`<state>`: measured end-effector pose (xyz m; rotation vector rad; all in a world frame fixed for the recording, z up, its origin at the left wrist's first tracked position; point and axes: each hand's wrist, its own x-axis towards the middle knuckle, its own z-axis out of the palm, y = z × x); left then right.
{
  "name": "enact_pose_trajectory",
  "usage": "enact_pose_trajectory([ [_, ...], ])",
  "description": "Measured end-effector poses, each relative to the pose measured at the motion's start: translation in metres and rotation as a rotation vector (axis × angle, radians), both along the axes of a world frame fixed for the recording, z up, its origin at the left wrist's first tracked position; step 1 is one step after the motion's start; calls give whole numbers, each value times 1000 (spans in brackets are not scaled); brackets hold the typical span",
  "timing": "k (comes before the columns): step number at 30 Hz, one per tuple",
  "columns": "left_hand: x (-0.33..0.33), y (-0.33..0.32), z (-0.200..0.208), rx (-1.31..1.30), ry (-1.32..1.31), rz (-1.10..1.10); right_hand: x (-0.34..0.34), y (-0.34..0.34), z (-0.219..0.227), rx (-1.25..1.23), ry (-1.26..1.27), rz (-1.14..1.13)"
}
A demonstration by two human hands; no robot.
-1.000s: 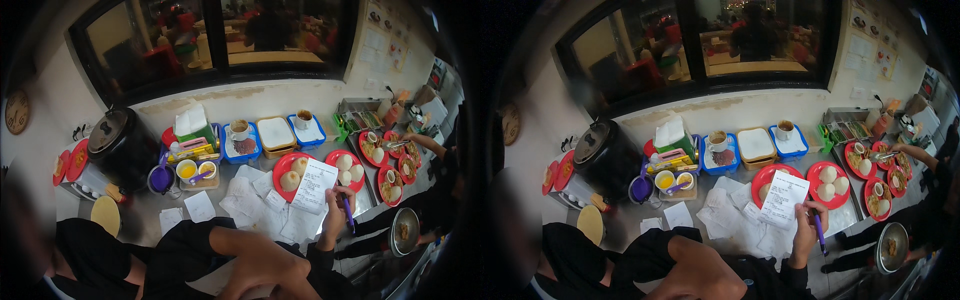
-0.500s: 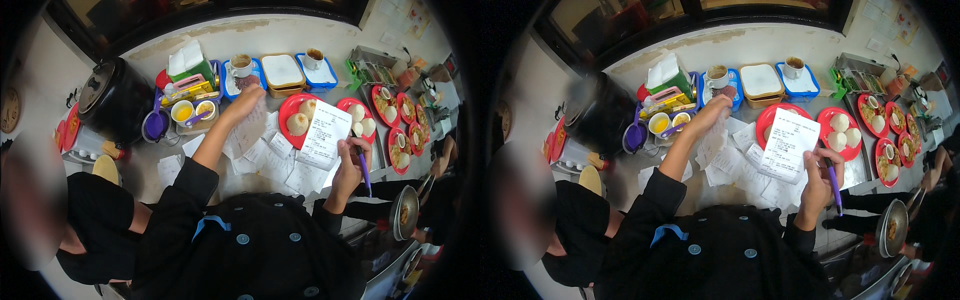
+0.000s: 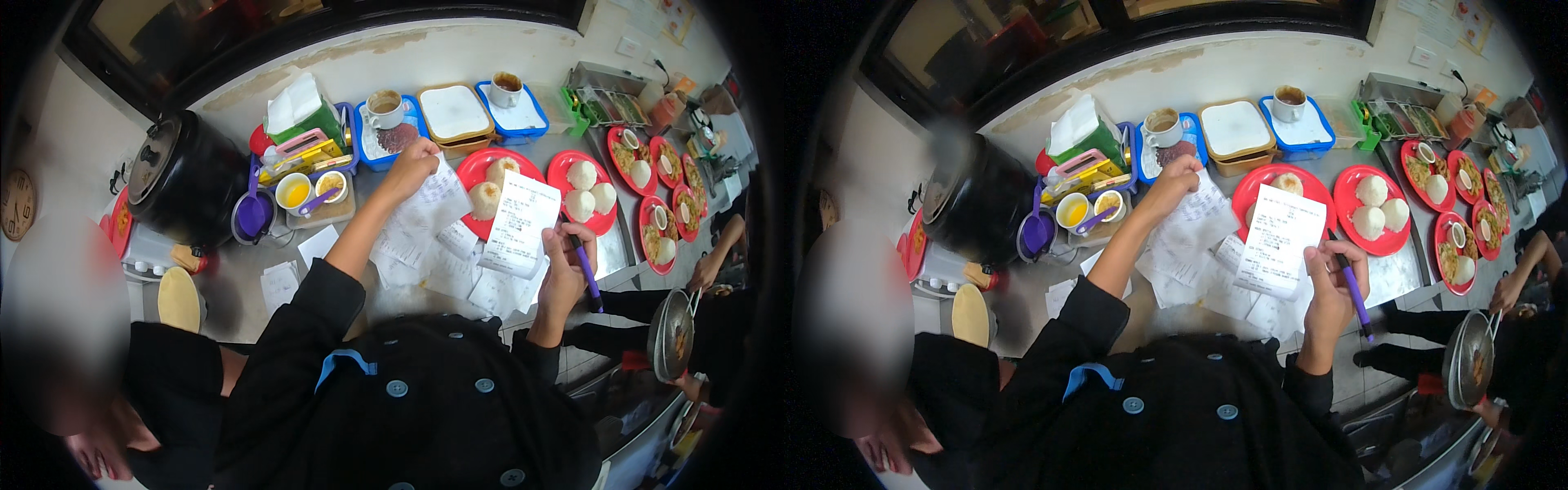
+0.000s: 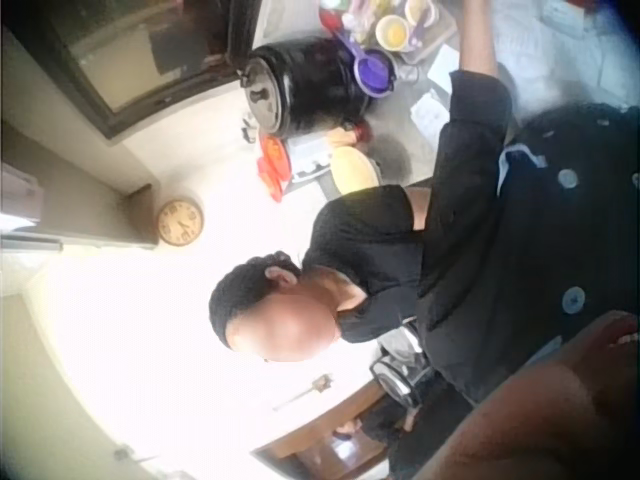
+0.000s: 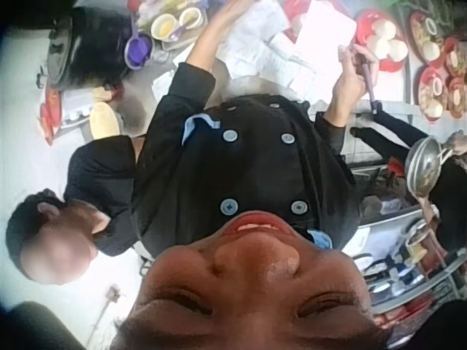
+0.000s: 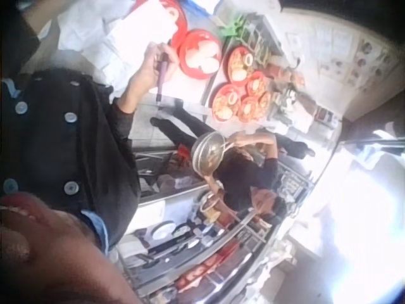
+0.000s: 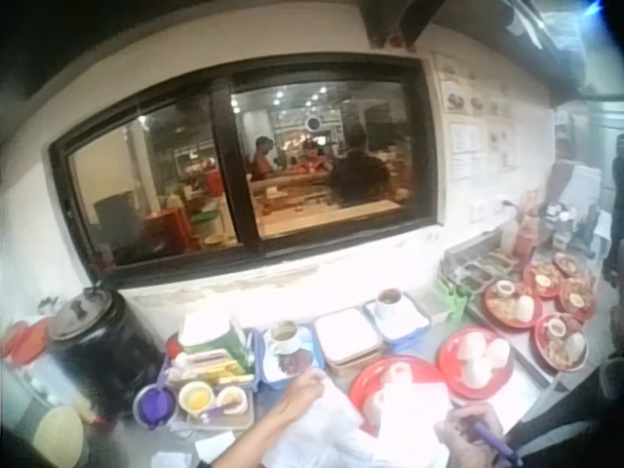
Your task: The person reviews several paper receipts on a stainless steel counter, writes notes with a pen, and organizes them alongside plates of food.
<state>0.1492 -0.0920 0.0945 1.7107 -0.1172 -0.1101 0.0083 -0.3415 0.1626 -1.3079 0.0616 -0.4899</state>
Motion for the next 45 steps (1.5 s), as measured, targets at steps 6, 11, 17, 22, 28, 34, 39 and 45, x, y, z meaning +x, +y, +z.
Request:
enact_pose_trajectory([
  [6, -48, -6, 50, -235, 88, 75, 0, -3, -1, 4, -19, -69],
  [11, -75, -13, 66, -521, 152, 76, -2, -1, 4, -15, -42, -87],
  [17, -92, -16, 81, -650, 142, 46, -8, 2, 9, 3, -75, -66],
  [22, -95, -16, 82, -608, 136, -3, -6, 6, 11, -63, -45, -75],
  [28, -99, -21, 85, -633, 173, -20, -4, 12, 8, -62, -14, -12],
  [34, -99, -23, 86, -631, 207, -5, -3, 12, 7, -76, -5, 9],
  [39, -98, -23, 83, -625, 202, -37, -4, 13, 7, -68, -3, 4],
  [45, -98, -24, 81, -624, 215, -21, -3, 11, 5, -68, -3, 2],
])
